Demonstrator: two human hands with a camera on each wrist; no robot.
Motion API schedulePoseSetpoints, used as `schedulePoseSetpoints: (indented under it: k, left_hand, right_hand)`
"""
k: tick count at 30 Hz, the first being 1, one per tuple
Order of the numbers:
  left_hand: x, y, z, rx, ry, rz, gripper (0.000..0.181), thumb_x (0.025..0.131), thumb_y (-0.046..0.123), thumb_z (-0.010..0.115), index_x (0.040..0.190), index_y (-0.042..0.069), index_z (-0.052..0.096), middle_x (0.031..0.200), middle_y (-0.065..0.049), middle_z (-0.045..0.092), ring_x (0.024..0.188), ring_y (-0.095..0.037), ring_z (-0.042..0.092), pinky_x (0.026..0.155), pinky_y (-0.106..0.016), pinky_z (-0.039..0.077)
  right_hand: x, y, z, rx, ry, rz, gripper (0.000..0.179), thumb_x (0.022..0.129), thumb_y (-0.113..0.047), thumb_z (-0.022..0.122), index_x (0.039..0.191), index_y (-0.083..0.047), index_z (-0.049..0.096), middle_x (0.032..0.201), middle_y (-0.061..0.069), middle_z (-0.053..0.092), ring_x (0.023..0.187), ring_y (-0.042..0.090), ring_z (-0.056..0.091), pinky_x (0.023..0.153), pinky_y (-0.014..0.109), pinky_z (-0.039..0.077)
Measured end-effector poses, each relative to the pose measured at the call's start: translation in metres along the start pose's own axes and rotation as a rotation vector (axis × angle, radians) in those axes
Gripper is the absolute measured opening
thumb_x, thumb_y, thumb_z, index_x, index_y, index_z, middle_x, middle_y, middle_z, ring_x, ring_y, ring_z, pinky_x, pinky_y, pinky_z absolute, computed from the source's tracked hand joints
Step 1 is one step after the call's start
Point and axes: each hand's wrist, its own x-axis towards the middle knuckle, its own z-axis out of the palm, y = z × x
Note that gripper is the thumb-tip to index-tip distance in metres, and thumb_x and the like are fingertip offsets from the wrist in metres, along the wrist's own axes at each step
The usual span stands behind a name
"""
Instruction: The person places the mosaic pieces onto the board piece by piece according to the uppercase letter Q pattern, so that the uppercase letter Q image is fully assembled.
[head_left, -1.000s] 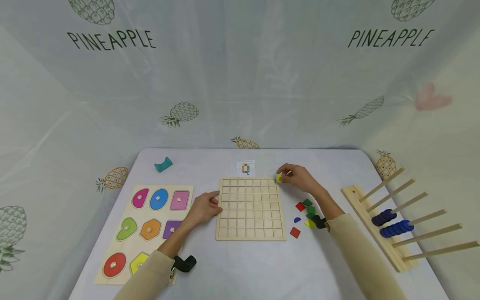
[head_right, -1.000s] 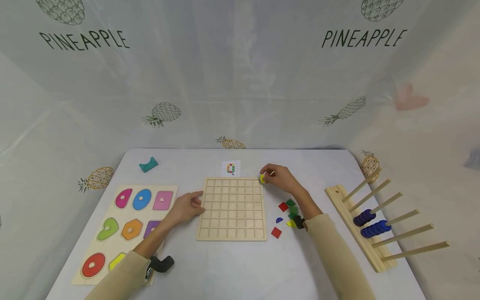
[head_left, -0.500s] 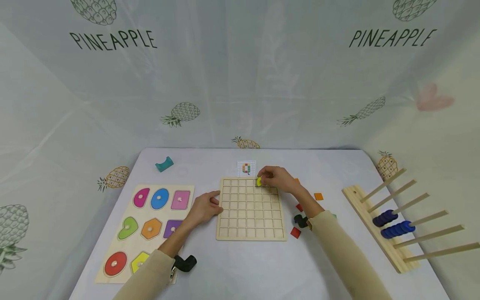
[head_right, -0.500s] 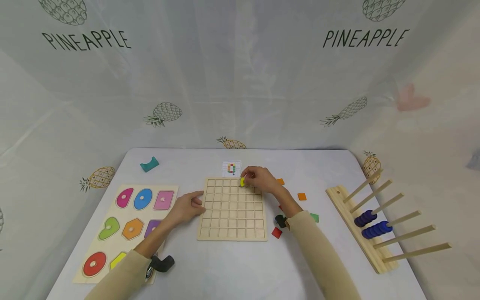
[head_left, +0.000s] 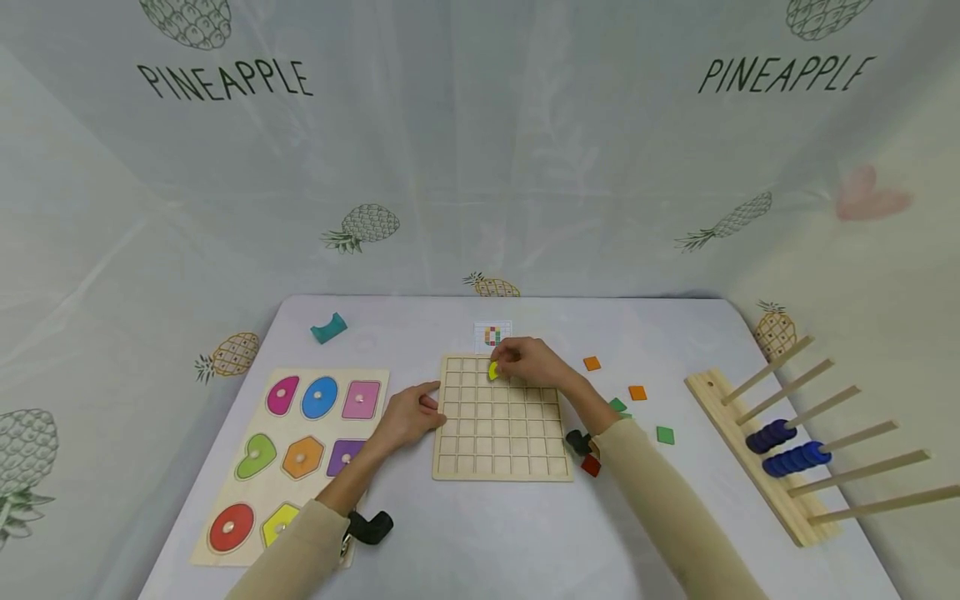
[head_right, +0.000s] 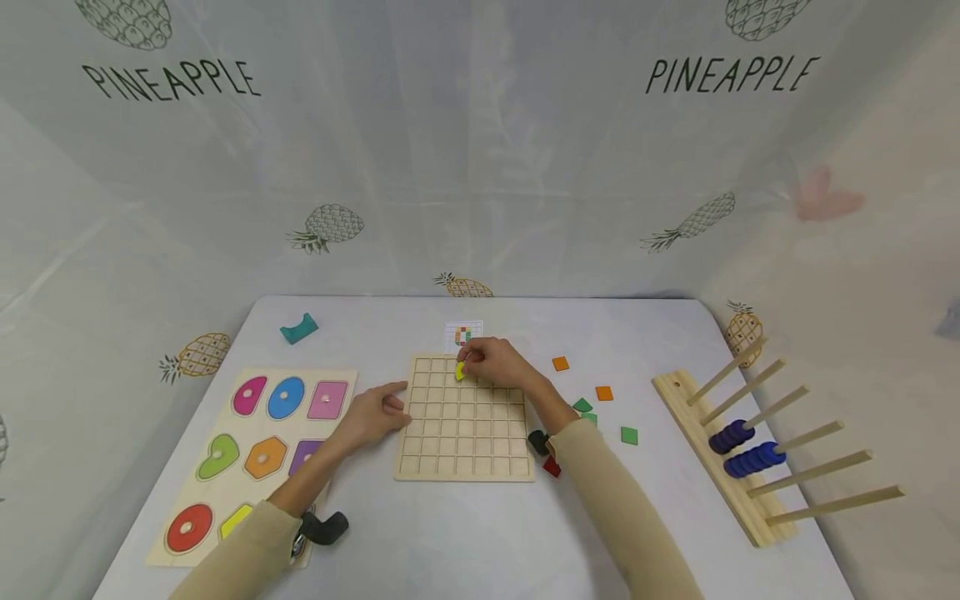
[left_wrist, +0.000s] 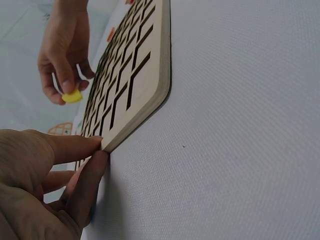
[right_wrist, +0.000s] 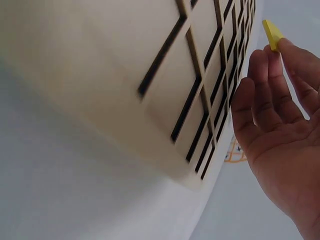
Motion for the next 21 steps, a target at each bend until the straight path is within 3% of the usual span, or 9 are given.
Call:
schedulePoseSetpoints:
  k: [6,16,21]
  left_hand:
    - [-0.001,0.001,0.001,-0.011,-0.002,-0.007,0.065,0.080,0.011,0.080,0.140,0.001,0.057,0.090,-0.002,0.065,0.079,-0.012,0.064,0.070,-0.030,0.051]
    - [-0.001,0.002,0.001,-0.007,-0.006,-0.017,0.065,0.081,0.011,0.080,0.141,0.001,0.056,0.090,-0.002,0.064,0.078,-0.012,0.063,0.067,-0.029,0.050]
    - [-0.001,0.001,0.001,-0.008,-0.008,-0.016,0.066,0.082,0.011,0.080,0.142,0.002,0.056,0.090,-0.002,0.065,0.078,-0.012,0.062,0.068,-0.029,0.050]
  right_hand:
    - [0.006,-0.003,0.009,-0.013,-0.021,0.015,0.012,0.096,-0.016,0.068,0.108,-0.014,0.071,0.098,-0.004,0.072,0.092,0.011,0.065,0.083,0.033,0.051]
    - [0.008,-0.007,0.018,-0.106,-0.034,0.005,0.015,0.095,-0.012,0.066,0.109,-0.016,0.071,0.088,-0.007,0.070,0.079,0.011,0.063,0.075,0.031,0.048]
    - [0.007,-0.009,0.020,-0.141,-0.034,0.010,0.010,0.095,-0.014,0.067,0.103,-0.018,0.071,0.086,-0.007,0.068,0.079,0.011,0.061,0.074,0.031,0.049]
